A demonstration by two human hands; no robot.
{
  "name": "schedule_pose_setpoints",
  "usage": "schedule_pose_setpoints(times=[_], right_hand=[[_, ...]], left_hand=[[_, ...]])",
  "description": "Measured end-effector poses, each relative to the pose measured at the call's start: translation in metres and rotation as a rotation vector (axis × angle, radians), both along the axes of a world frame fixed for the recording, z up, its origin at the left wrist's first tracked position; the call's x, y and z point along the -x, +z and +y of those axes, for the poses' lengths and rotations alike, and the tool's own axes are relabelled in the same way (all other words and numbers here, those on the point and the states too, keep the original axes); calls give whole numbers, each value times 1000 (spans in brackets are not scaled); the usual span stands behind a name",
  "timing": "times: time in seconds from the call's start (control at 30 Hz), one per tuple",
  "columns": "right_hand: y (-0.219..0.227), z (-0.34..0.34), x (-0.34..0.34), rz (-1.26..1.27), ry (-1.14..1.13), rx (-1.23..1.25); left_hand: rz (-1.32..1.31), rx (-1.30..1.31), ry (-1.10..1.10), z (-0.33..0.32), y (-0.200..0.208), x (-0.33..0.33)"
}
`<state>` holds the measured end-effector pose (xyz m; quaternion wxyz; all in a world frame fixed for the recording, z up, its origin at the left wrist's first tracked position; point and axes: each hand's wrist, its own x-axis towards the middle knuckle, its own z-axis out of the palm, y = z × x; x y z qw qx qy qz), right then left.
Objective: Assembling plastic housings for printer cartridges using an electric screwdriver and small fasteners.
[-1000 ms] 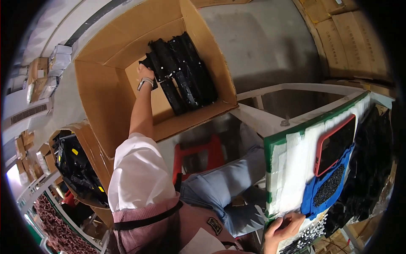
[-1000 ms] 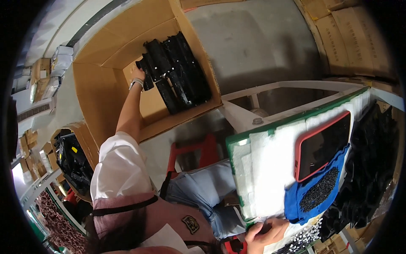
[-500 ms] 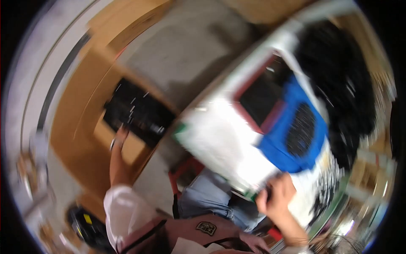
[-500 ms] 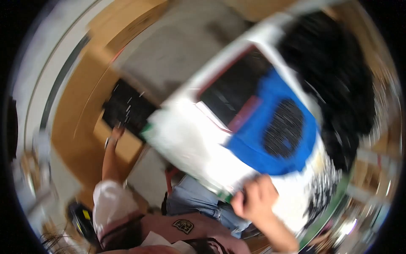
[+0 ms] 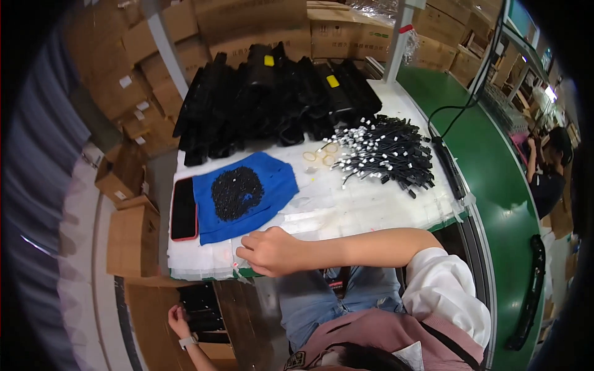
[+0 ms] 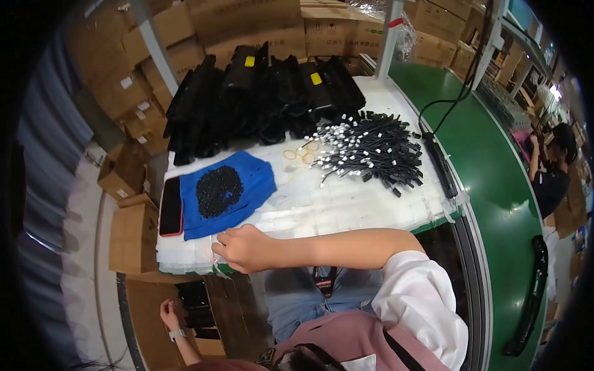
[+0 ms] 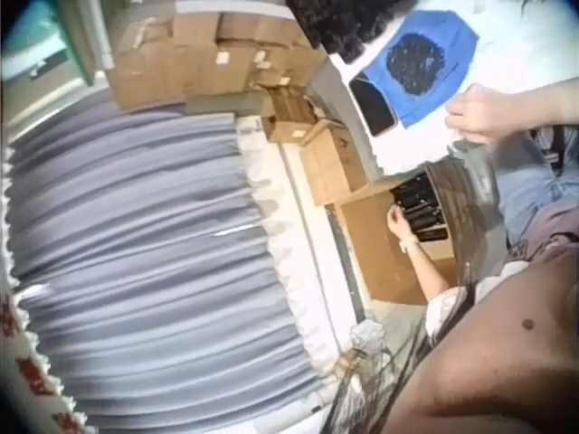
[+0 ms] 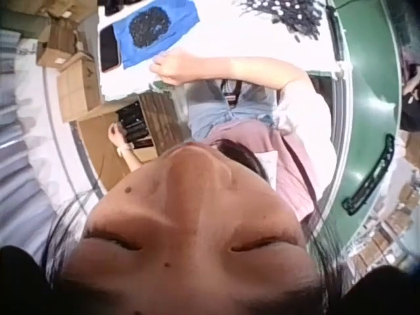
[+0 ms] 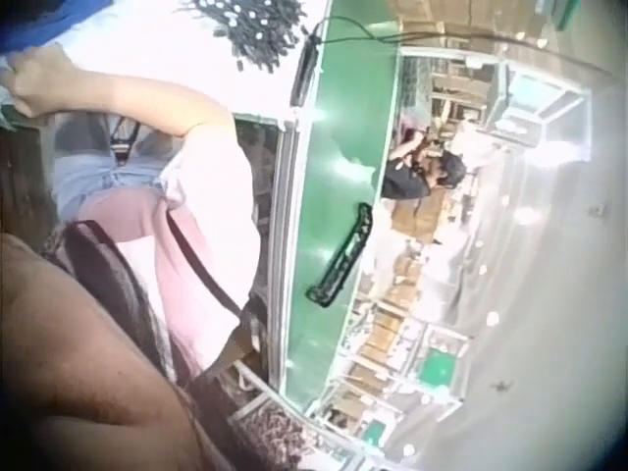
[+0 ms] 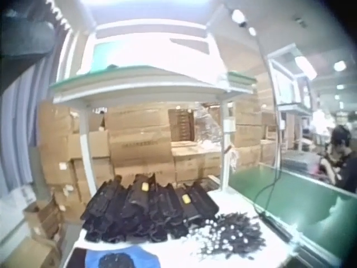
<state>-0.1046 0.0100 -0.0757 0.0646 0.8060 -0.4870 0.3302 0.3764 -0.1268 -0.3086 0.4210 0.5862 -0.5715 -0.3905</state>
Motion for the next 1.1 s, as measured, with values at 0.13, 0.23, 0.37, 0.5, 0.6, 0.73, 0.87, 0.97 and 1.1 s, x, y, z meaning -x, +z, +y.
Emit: schedule_pose_setpoints(times=[0.13, 0.23, 0.37, 0.5, 0.6, 0.73, 0.87, 0.97, 1.1], right_hand=[[74, -4, 69, -196, -128, 236], [116, -29, 187, -61, -600, 499], [101, -46, 335, -36, -1375, 49], [59, -56, 427, -458, -1264, -580], [58, -53, 425, -554, -1253, -479], [101, -21, 393, -368, -1303, -43], [134, 39, 352, -514, -626, 33], [135, 77, 279, -435, -343, -355], [102, 102, 233, -198, -177, -801]], left_hand=[[39, 122, 110, 53, 103, 63], [25, 271, 132, 93, 153, 128], [55, 388, 0, 114, 182, 192], [113, 378, -72, 113, 207, 242], [148, 425, -146, 110, 214, 260], [234, 368, -210, 110, 230, 287], [216, 479, -268, 122, 255, 340], [-212, 1079, -407, 139, 276, 377], [-564, 1335, -768, 156, 296, 441]])
